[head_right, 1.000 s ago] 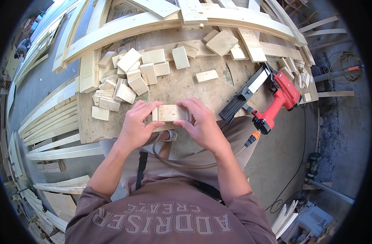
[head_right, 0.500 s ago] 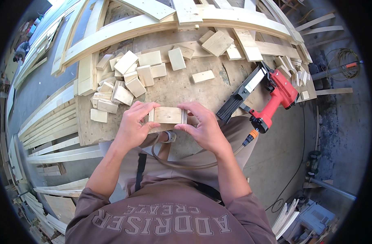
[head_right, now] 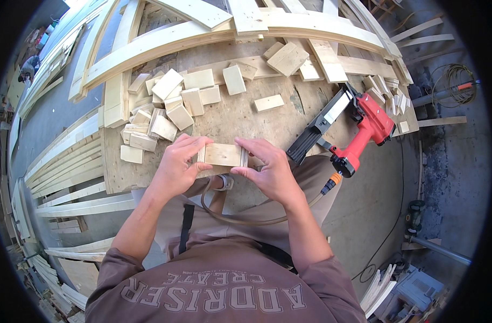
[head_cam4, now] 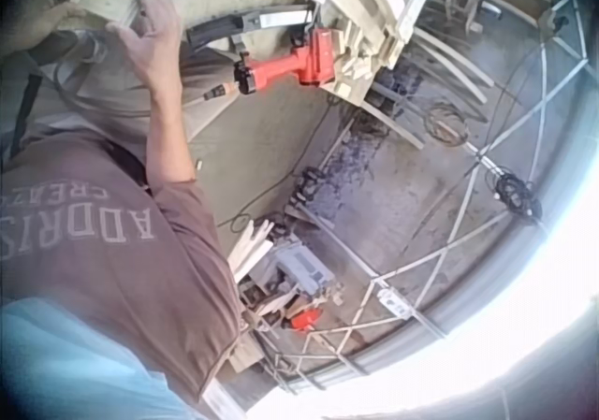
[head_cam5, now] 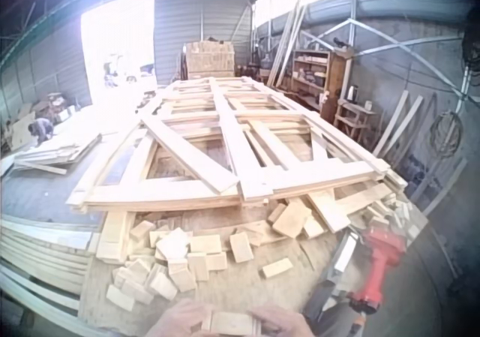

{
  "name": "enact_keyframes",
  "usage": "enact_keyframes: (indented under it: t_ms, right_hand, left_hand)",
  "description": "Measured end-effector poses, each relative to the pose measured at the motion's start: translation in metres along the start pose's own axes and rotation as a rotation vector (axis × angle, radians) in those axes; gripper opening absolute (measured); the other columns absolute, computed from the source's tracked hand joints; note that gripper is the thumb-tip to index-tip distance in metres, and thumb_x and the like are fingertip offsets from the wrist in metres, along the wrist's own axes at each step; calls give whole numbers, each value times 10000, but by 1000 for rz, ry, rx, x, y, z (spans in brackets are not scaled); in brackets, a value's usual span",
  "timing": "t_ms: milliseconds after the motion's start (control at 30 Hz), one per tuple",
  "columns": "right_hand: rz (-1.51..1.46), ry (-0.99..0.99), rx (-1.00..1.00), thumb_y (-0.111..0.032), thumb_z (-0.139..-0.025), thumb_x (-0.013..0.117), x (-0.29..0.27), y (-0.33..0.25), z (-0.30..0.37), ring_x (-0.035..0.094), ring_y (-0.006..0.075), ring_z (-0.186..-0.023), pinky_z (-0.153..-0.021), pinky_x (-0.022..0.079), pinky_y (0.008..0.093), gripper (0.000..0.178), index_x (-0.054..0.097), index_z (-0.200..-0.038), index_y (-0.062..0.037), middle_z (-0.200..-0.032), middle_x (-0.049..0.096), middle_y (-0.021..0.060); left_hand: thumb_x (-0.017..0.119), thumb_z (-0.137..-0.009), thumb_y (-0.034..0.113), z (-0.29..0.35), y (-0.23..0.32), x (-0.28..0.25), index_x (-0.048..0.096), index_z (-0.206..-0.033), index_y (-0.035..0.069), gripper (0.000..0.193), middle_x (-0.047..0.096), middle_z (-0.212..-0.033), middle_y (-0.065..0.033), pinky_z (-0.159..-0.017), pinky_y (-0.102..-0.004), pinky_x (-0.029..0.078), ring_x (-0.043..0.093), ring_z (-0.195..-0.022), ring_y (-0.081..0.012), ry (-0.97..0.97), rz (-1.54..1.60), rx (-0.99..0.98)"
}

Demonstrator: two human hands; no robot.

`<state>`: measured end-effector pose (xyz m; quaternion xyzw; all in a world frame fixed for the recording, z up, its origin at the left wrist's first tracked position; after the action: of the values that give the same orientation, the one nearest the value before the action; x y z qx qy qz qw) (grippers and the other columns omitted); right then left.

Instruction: The person assembles small rectangular wooden frames by hand, aligning four pieces into a square and securing them with a red pneumatic nail gun. The person repeatedly picks up pieces, forms frames, and nails them together on a workbench cluttered with wood scraps.

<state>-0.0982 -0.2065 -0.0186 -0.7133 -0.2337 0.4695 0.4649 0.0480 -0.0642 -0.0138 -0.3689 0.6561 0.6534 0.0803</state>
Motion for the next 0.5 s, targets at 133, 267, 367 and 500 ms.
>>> enact_keyframes:
  t_ms: [133,267,367,500]
  right_hand:
    - [23,-2,-23,-133,-812,961,0,1,0,757,329,-1089,-975,594,391,580,762,-1344,-14,-1233,783,163]
    - [26,-17,6,-126,-822,954,0,-1,0,757,310,-1059,-949,596,378,555,769,-1334,-20,-1212,782,151]
    - [22,-14,28,-78,-806,957,0,2,0,762,272,-1061,-961,590,350,562,772,-1334,-19,-1212,790,139]
    - [-10,-3,41,-108,-823,951,1,6,3,759,282,-1047,-935,600,371,542,775,-1328,-21,-1228,779,141]
  left_hand:
    - [859,-868,18,-2,1,0,713,-1360,15,513,755,-1187,-137,-826,-380,574,660,-1065,-293,-21,-13,-13]
    - [862,-856,20,0,3,2,685,-1412,-7,585,744,-1263,-162,-972,-414,563,653,-1132,-336,3,-66,25]
    - [900,-826,63,9,0,7,528,-1557,-34,827,653,-1435,-221,-1090,-460,512,592,-1262,-392,50,-66,-19]
    - [968,-769,147,33,1,31,159,-1713,-65,1261,412,-1647,-311,-1227,-549,387,428,-1453,-477,232,-1,-175]
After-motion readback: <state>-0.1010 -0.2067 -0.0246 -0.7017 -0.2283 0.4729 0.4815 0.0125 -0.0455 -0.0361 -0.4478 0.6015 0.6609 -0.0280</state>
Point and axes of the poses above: each hand's wrist, its own z-axis away from the middle knuckle, its own x-axis out of the palm, y = z × x, the point moved 9 cm from there along -z, towards the middle knuckle
